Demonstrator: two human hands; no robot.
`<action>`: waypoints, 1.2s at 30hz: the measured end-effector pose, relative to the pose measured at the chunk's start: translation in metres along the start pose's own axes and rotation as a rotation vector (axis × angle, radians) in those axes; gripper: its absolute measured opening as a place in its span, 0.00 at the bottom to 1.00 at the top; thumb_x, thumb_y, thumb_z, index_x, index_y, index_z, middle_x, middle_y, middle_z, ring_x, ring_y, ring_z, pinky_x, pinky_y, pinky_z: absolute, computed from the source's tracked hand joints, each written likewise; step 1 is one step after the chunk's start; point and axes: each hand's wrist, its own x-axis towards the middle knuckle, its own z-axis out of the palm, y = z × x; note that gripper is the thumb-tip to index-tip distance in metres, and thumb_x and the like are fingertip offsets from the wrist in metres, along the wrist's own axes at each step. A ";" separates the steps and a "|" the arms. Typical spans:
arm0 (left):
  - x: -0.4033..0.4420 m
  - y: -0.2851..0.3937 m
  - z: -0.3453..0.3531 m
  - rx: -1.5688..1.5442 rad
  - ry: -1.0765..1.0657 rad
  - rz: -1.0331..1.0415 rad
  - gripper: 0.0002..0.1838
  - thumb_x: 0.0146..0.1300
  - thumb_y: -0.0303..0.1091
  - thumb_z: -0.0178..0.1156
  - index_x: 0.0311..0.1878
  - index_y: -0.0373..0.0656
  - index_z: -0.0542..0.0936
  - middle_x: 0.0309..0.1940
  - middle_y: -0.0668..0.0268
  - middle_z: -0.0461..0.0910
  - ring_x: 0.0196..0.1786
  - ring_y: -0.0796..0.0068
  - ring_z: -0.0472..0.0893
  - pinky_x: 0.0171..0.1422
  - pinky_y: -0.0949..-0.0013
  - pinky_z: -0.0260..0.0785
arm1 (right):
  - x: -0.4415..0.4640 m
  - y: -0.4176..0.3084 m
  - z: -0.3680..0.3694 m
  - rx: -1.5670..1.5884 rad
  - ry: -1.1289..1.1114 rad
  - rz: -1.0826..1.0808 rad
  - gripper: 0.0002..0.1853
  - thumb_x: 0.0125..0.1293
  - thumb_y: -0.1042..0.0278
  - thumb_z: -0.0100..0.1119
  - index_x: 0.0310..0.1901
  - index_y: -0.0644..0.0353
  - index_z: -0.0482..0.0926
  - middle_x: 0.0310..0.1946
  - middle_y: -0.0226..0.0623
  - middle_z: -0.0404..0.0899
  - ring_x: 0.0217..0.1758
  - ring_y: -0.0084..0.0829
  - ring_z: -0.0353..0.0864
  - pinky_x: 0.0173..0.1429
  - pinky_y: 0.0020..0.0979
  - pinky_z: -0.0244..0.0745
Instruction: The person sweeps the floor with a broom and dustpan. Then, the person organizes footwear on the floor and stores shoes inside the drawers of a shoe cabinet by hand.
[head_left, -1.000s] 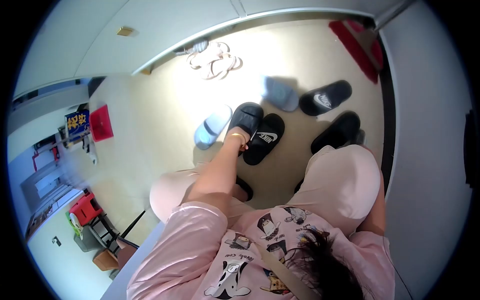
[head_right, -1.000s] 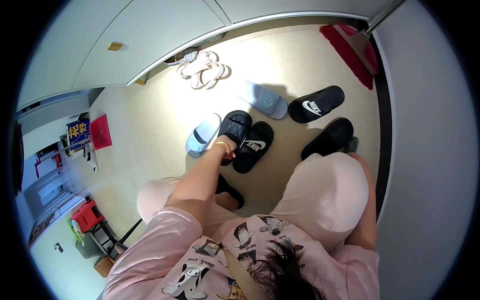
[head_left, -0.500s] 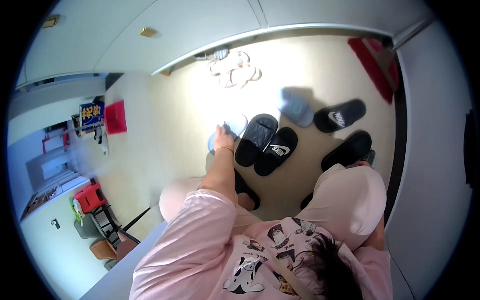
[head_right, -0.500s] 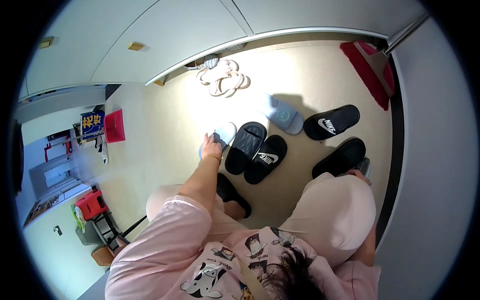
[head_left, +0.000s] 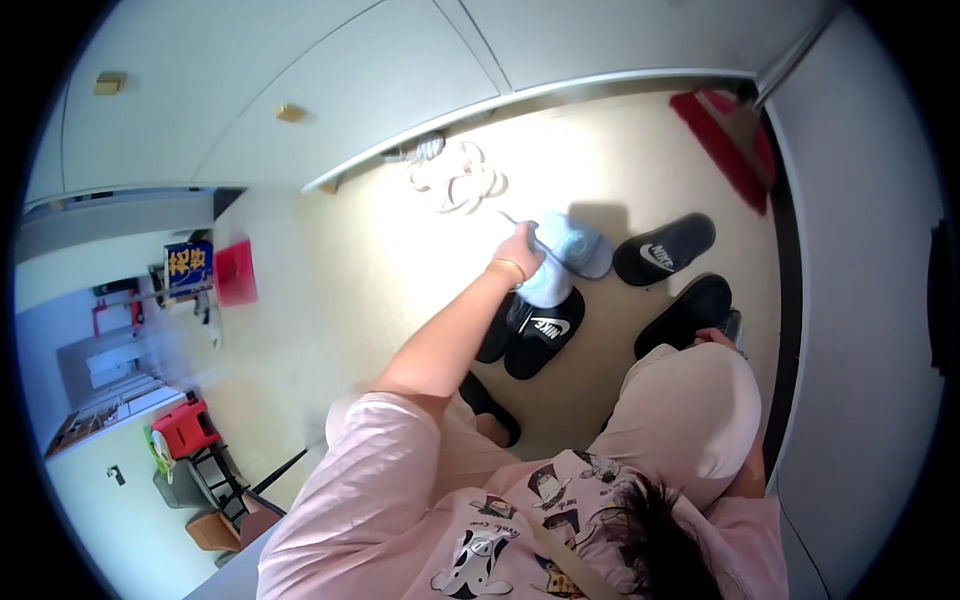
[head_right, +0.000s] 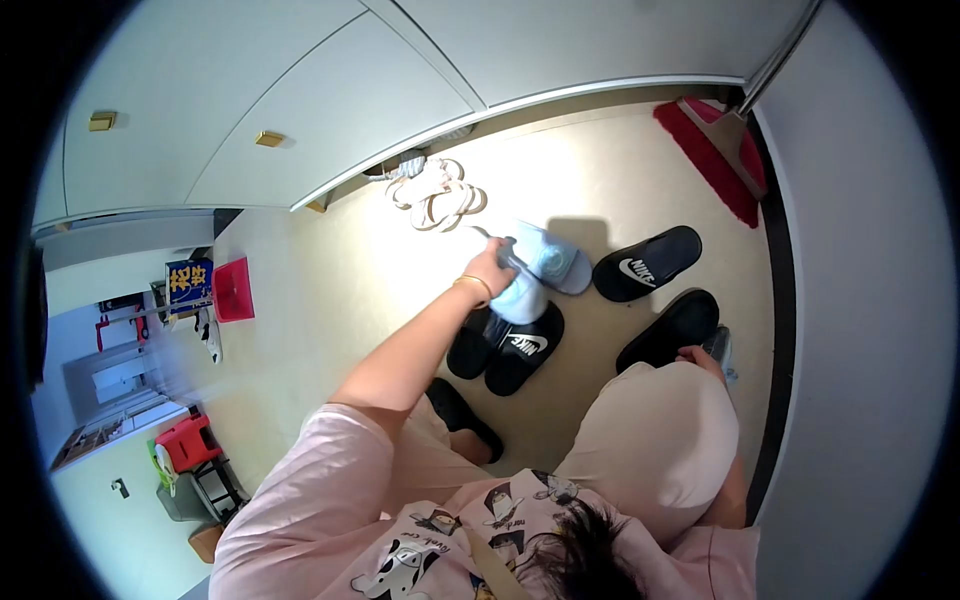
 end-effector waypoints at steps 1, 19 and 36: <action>0.011 -0.005 0.019 -0.033 0.017 0.027 0.30 0.57 0.40 0.62 0.64 0.46 0.69 0.47 0.43 0.80 0.55 0.45 0.79 0.61 0.59 0.70 | 0.002 0.000 -0.001 0.007 0.001 -0.007 0.18 0.69 0.61 0.56 0.55 0.63 0.77 0.43 0.39 0.81 0.46 0.28 0.79 0.53 0.29 0.73; 0.052 -0.019 0.042 -0.309 -0.406 -0.094 0.27 0.57 0.27 0.58 0.63 0.40 0.73 0.46 0.65 0.80 0.46 0.72 0.77 0.51 0.72 0.69 | 0.005 0.021 0.000 0.292 -0.063 -0.172 0.20 0.68 0.60 0.58 0.56 0.64 0.76 0.47 0.42 0.81 0.50 0.29 0.80 0.56 0.29 0.73; 0.075 0.042 0.015 0.023 -0.390 0.003 0.39 0.59 0.48 0.57 0.70 0.34 0.65 0.64 0.43 0.71 0.68 0.54 0.71 0.71 0.64 0.60 | 0.011 -0.009 0.020 1.504 -0.060 -0.220 0.31 0.73 0.52 0.50 0.75 0.41 0.56 0.74 0.38 0.55 0.74 0.33 0.58 0.70 0.30 0.57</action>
